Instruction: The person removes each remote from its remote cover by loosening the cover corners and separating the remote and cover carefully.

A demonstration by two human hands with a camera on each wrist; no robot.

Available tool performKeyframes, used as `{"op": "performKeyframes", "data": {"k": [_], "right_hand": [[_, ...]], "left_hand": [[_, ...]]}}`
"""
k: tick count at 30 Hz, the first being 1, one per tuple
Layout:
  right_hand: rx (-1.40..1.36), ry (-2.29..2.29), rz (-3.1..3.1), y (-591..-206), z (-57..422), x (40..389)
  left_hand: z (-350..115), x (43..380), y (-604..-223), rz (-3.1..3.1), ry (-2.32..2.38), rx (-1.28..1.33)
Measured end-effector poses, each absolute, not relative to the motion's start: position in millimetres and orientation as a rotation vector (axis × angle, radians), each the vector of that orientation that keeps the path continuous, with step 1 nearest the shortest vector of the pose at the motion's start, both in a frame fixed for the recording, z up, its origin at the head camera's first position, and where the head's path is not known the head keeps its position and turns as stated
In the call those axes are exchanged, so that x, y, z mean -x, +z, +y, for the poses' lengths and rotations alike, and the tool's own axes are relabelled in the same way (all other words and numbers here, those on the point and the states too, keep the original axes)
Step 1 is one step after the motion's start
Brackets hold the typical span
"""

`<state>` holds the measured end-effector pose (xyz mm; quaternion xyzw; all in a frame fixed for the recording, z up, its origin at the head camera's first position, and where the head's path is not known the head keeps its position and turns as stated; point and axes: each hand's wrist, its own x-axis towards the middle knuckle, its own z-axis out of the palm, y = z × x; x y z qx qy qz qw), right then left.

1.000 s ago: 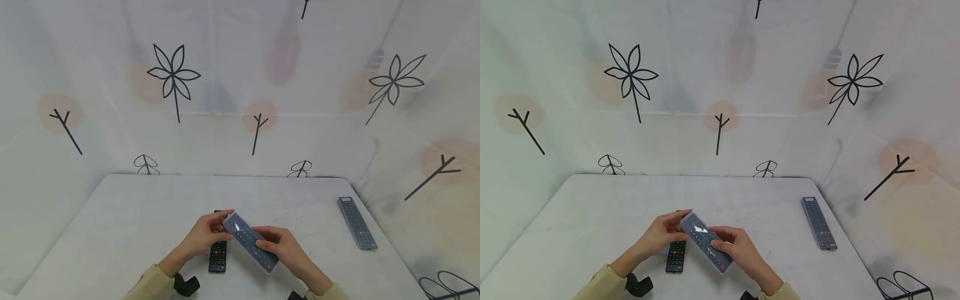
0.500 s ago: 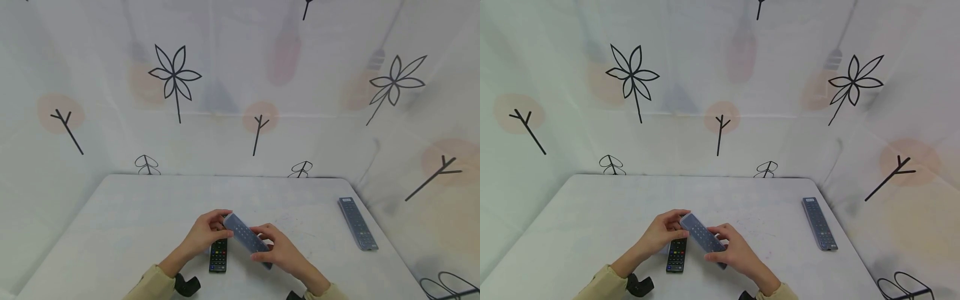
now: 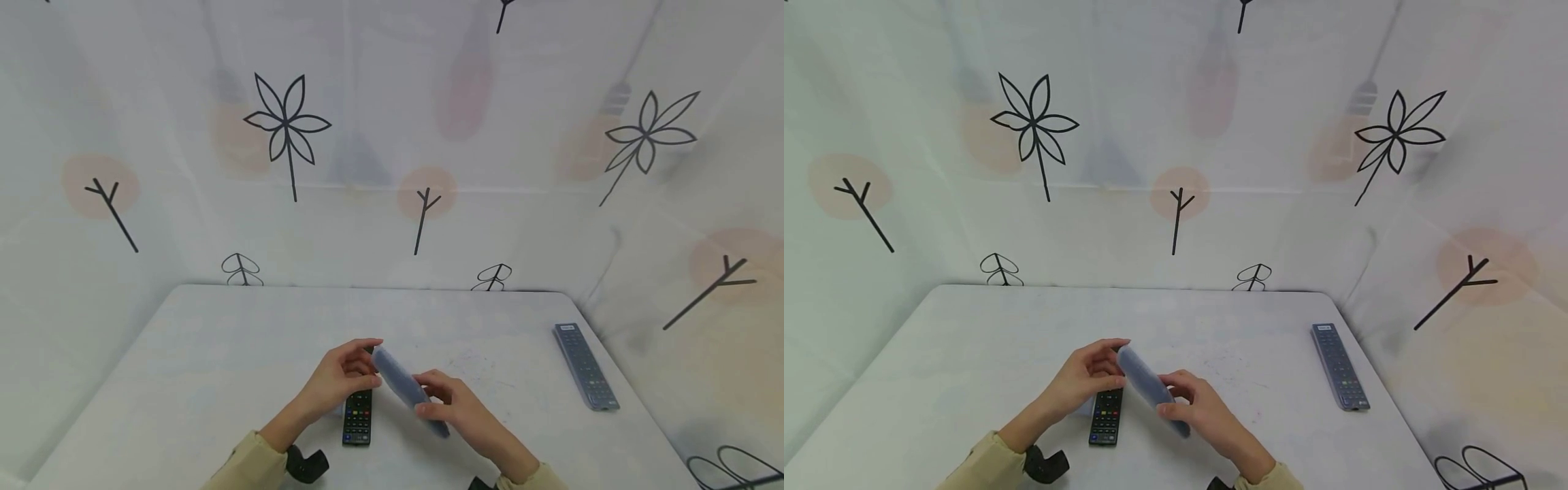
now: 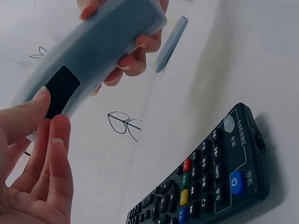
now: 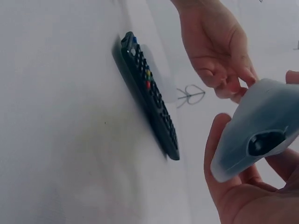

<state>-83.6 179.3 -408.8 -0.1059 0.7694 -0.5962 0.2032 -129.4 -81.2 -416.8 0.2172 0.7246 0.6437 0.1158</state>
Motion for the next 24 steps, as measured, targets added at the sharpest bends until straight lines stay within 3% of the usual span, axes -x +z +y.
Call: {"op": "performKeyframes", "data": {"k": [16, 24], "right_hand": [[0.469, -1.851, 1.785, -404.4, 177.2, 79.7], [0.416, -1.868, 1.749, -410.8, 176.0, 82.0]], "left_hand": [[-78.4, 127.2, -412.3, 2.233, 1.905, -0.623], [-74.9, 124.5, -407.4, 2.196, 1.91, -0.658]]}}
